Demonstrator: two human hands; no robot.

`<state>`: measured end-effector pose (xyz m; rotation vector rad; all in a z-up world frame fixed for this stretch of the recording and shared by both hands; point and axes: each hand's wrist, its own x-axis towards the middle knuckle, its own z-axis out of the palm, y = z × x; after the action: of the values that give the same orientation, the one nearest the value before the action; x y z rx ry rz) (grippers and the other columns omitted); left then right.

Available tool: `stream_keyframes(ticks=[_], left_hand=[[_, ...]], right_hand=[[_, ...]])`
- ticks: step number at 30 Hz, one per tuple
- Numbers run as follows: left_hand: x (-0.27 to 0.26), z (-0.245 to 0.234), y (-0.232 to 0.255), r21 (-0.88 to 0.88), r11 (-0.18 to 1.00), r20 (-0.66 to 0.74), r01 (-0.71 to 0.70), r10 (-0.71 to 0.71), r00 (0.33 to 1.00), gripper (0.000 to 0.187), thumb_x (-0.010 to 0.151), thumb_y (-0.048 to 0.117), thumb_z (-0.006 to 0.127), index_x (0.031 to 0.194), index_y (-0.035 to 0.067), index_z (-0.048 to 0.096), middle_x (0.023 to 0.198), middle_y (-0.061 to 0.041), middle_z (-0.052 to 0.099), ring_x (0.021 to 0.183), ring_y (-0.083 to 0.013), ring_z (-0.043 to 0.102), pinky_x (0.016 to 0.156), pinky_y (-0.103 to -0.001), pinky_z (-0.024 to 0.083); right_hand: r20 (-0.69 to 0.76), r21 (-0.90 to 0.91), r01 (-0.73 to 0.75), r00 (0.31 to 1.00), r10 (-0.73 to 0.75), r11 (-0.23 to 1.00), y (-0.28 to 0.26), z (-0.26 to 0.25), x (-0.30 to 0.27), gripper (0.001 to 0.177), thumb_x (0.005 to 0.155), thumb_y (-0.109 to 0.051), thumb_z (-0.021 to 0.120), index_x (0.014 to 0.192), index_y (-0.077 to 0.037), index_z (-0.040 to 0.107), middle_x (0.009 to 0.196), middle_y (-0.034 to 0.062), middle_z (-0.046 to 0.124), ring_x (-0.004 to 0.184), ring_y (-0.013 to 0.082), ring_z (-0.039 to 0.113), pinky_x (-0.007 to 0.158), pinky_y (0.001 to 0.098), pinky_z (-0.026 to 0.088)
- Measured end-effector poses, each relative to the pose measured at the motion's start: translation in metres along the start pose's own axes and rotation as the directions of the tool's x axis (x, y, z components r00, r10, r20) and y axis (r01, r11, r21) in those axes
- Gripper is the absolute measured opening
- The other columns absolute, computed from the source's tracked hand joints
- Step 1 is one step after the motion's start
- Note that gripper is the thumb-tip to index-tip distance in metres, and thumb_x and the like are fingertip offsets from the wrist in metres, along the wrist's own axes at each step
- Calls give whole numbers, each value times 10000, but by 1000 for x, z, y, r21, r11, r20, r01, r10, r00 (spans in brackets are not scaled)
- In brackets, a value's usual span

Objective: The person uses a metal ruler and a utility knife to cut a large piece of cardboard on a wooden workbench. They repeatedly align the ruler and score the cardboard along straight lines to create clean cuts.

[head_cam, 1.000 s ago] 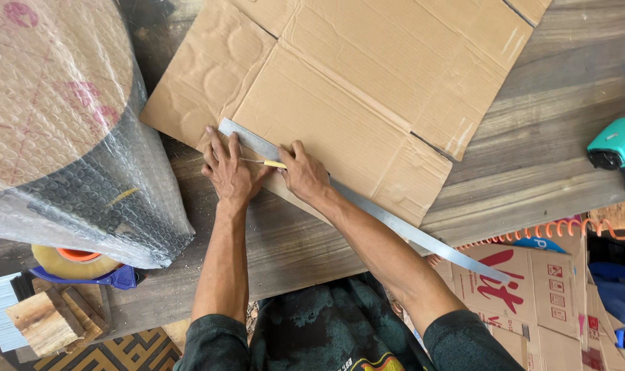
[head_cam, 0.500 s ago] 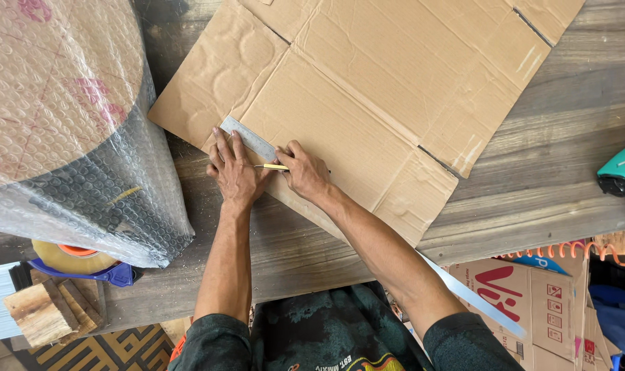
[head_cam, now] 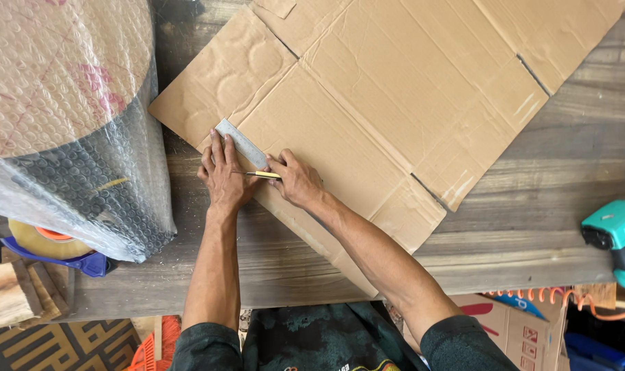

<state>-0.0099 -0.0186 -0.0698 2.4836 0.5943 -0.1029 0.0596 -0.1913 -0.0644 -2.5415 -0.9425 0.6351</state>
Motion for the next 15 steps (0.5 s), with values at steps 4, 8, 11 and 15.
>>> stream_keyframes(ticks=[4, 8, 11, 15], left_hand=[[-4, -2, 5, 24, 999, 15, 47, -47, 999, 1151, 749, 731, 731, 1598, 61, 338, 1700, -159, 127, 1425, -365, 235, 1057, -596, 249], [-1, -1, 9, 45, 997, 10, 69, -70, 997, 1142, 747, 699, 753, 1607, 75, 335, 1708, -140, 109, 1433, -366, 240, 1064, -603, 269], [-1, 4, 11, 36, 995, 17, 97, -98, 995, 1158, 727, 716, 757, 1608, 90, 341, 1712, -119, 104, 1445, -358, 238, 1074, -604, 276], [0, 5, 8, 4, 994, 2, 106, -106, 994, 1170, 710, 704, 777, 1609, 97, 337, 1704, -117, 112, 1445, -356, 226, 1079, -608, 264]], right_hand=[[18, 17, 63, 998, -63, 998, 3, -5, -4, 483, 939, -315, 672, 1397, -182, 596, 1104, 88, 526, 970, 441, 702, 798, 589, 603], [24, 50, 75, 997, -76, 996, 16, 3, 3, 482, 935, -341, 674, 1390, -200, 599, 1085, 79, 536, 982, 419, 696, 789, 573, 604], [43, 63, 80, 996, -83, 995, 18, -1, 1, 488, 929, -351, 684, 1388, -207, 599, 1089, 73, 547, 991, 404, 694, 795, 561, 605], [29, 91, 114, 993, -117, 989, 9, -14, 0, 501, 924, -291, 698, 1399, -163, 603, 1078, 107, 566, 998, 426, 685, 799, 570, 595]])
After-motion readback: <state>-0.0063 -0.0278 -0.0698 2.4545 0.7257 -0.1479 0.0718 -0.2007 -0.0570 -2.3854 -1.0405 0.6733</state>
